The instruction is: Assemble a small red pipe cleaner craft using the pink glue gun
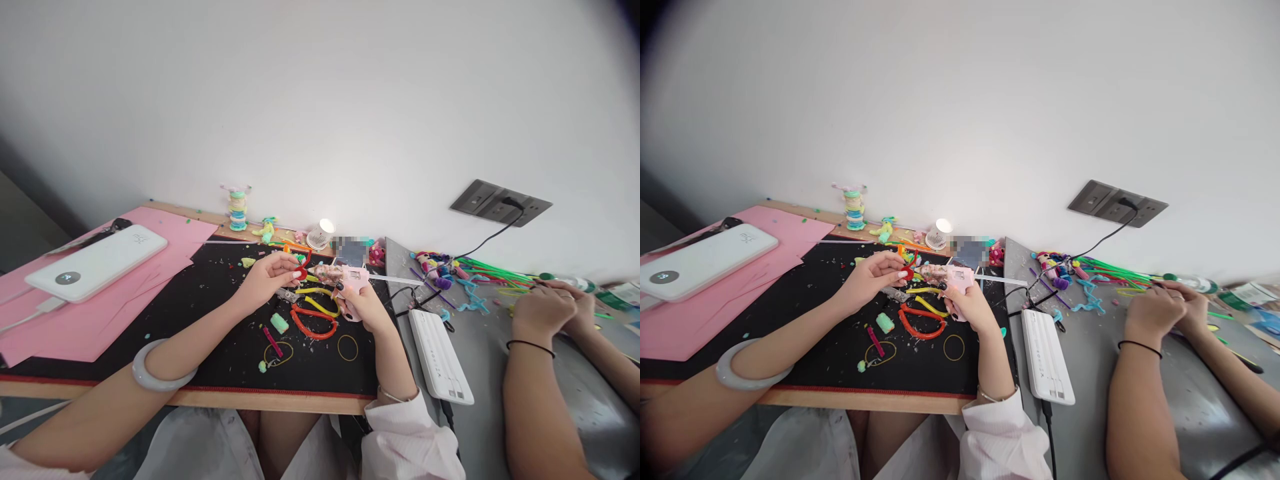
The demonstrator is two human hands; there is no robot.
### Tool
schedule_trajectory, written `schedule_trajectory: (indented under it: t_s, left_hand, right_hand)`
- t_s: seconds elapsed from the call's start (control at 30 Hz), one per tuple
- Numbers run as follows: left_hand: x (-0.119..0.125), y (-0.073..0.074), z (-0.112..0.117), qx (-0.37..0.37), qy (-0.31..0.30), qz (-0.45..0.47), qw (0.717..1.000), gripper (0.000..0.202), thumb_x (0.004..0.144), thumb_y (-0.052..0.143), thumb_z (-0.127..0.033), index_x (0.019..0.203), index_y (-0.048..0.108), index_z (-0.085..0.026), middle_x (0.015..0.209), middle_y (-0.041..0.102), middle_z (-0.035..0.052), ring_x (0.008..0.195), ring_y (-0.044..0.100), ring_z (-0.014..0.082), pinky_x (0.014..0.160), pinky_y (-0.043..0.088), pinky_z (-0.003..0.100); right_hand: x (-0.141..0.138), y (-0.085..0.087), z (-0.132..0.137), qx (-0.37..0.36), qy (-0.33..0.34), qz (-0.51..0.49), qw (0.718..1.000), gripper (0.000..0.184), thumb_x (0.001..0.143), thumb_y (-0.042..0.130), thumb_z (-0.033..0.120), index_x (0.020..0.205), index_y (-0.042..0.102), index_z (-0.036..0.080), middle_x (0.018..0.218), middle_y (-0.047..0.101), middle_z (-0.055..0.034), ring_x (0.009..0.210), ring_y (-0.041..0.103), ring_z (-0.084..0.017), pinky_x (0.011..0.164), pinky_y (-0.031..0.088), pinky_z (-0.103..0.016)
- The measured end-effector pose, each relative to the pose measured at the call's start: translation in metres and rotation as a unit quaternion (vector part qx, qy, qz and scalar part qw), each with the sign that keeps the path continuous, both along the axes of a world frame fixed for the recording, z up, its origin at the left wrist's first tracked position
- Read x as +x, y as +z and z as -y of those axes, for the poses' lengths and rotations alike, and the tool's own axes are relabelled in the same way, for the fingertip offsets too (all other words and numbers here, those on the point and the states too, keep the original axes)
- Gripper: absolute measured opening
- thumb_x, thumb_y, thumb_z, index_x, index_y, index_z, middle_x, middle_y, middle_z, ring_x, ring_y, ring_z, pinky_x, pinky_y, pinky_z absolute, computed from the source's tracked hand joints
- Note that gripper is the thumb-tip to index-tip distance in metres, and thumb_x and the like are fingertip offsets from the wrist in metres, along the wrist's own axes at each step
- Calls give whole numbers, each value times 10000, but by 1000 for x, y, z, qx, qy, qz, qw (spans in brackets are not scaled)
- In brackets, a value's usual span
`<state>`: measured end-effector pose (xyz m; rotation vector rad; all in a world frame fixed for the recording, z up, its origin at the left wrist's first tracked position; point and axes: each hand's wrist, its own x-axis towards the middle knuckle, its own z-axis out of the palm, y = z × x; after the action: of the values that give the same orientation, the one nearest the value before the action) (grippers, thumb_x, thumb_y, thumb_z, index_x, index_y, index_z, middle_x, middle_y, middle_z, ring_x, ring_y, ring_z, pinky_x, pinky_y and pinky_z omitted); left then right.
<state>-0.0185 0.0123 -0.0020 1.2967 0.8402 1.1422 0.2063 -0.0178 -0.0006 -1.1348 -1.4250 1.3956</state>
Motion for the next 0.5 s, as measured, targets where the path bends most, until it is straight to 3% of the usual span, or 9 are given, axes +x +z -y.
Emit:
schedule_trajectory:
  t_s: [0.5]
  left_hand:
    - [-1,4,1,-7,23,14,1000,301,677,687,-296,919,558,-172,819,601,-1,646,611,111,654,538,278]
  right_hand:
    - [1,0,2,-20,5,31,999,265,758,588,419,743,534,160,472,465,44,380,379,-74,364,312,-195]
